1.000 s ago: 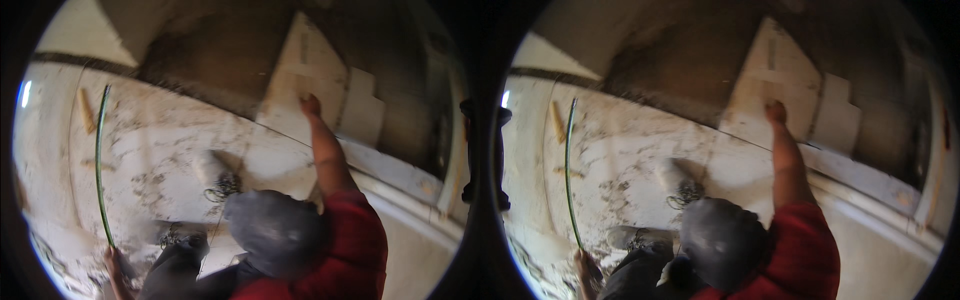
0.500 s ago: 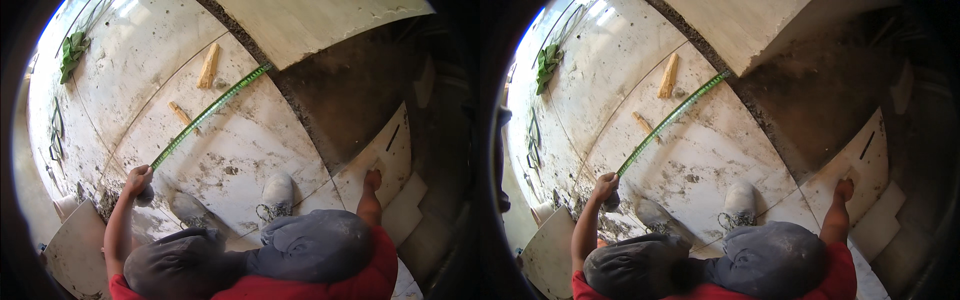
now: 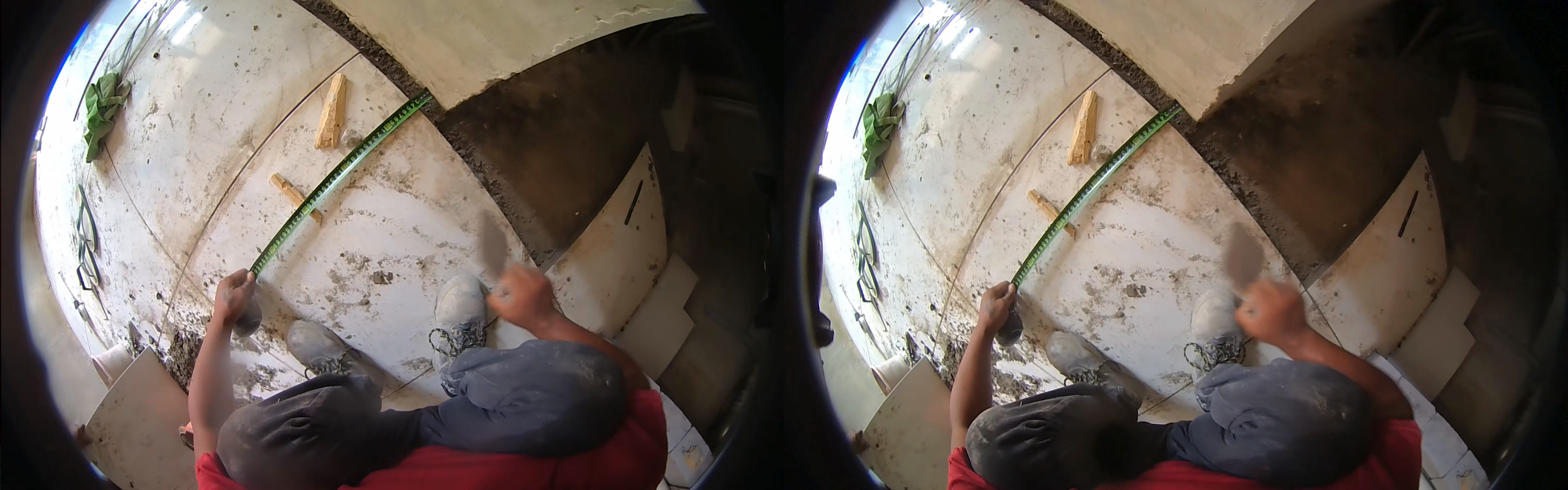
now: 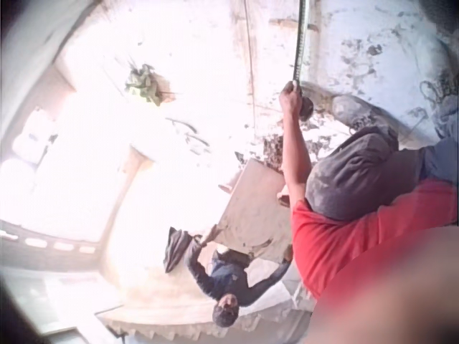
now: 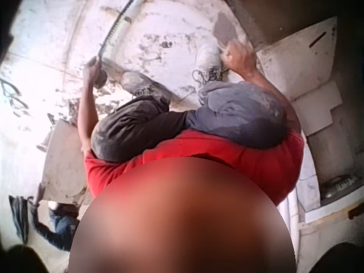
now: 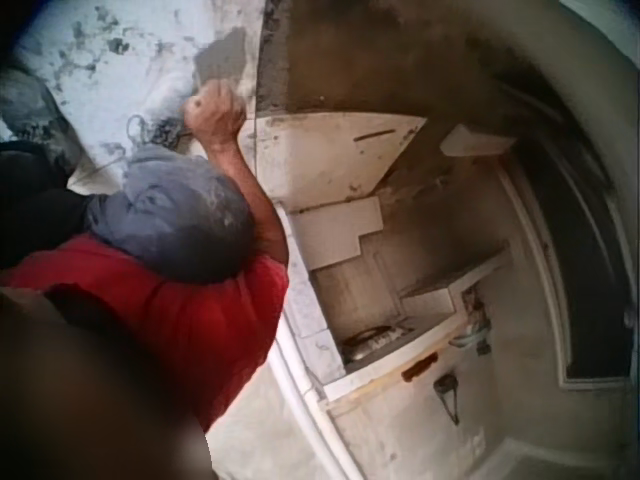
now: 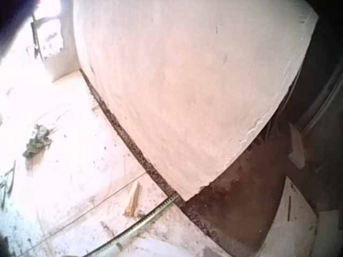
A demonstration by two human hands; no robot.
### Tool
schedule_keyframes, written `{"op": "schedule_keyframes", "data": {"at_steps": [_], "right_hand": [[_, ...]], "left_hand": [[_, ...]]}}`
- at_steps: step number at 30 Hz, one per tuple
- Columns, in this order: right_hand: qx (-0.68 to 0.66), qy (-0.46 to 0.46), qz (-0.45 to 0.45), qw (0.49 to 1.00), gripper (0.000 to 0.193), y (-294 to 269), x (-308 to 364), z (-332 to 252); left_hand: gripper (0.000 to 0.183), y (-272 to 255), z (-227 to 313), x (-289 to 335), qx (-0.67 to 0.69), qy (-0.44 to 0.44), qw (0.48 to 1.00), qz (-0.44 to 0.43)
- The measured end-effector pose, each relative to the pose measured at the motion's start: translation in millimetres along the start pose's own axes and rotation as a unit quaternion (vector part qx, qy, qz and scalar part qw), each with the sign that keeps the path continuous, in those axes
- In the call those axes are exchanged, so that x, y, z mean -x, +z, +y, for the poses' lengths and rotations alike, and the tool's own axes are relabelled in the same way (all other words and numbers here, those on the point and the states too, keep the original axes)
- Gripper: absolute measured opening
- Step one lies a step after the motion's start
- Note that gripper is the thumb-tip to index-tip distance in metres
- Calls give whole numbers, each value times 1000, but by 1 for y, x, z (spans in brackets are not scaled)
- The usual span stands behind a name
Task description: The person uses a tape measure to measure a section of the floor and marks measurements on a small piece of cardboard. They repeatedly reposition the tape measure and record values with a pen.
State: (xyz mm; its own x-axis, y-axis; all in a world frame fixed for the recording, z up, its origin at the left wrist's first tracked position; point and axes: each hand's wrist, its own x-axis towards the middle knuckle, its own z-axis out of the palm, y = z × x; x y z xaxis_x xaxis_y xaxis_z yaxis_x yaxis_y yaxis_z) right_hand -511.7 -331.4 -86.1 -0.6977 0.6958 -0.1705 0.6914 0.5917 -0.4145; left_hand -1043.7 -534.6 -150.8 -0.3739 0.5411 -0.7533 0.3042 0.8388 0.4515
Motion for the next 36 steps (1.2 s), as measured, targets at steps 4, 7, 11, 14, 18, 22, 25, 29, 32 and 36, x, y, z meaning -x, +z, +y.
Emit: {"op": "schedule_keyframes", "data": {"at_steps": [4,7,11,14,18,22,25,29,32,36], "right_hand": [[-88,-76,-144,983,24,16,-78,-62],[-154,-71,-220,961,30,13,-103,-69],[-89,-32,-277,956,26,-6,-154,-22],[-293,192,-202,915,22,6,-200,-2],[-474,299,-55,826,24,44,-242,-3],[-438,284,-33,852,22,63,-243,-12],[-242,135,25,961,23,68,-246,-18],[-136,58,65,987,31,77,-264,-36],[-152,119,66,979,52,80,-284,-62],[-95,99,14,990,81,66,-322,-98]], "left_hand": [[30,-4,4,-3,-8,11,1000,1],[32,3,4,-4,36,19,999,-4],[35,5,-4,0,25,4,1000,-2],[33,7,-5,0,11,0,1000,6],[31,12,1,4,-12,-14,999,27],[30,8,7,3,-35,-13,999,32],[29,9,1,2,-6,-21,1000,16],[30,-2,-8,5,107,-23,994,-22],[30,-16,-11,12,166,-3,986,-8],[38,-25,-19,26,209,-9,977,39]]}}
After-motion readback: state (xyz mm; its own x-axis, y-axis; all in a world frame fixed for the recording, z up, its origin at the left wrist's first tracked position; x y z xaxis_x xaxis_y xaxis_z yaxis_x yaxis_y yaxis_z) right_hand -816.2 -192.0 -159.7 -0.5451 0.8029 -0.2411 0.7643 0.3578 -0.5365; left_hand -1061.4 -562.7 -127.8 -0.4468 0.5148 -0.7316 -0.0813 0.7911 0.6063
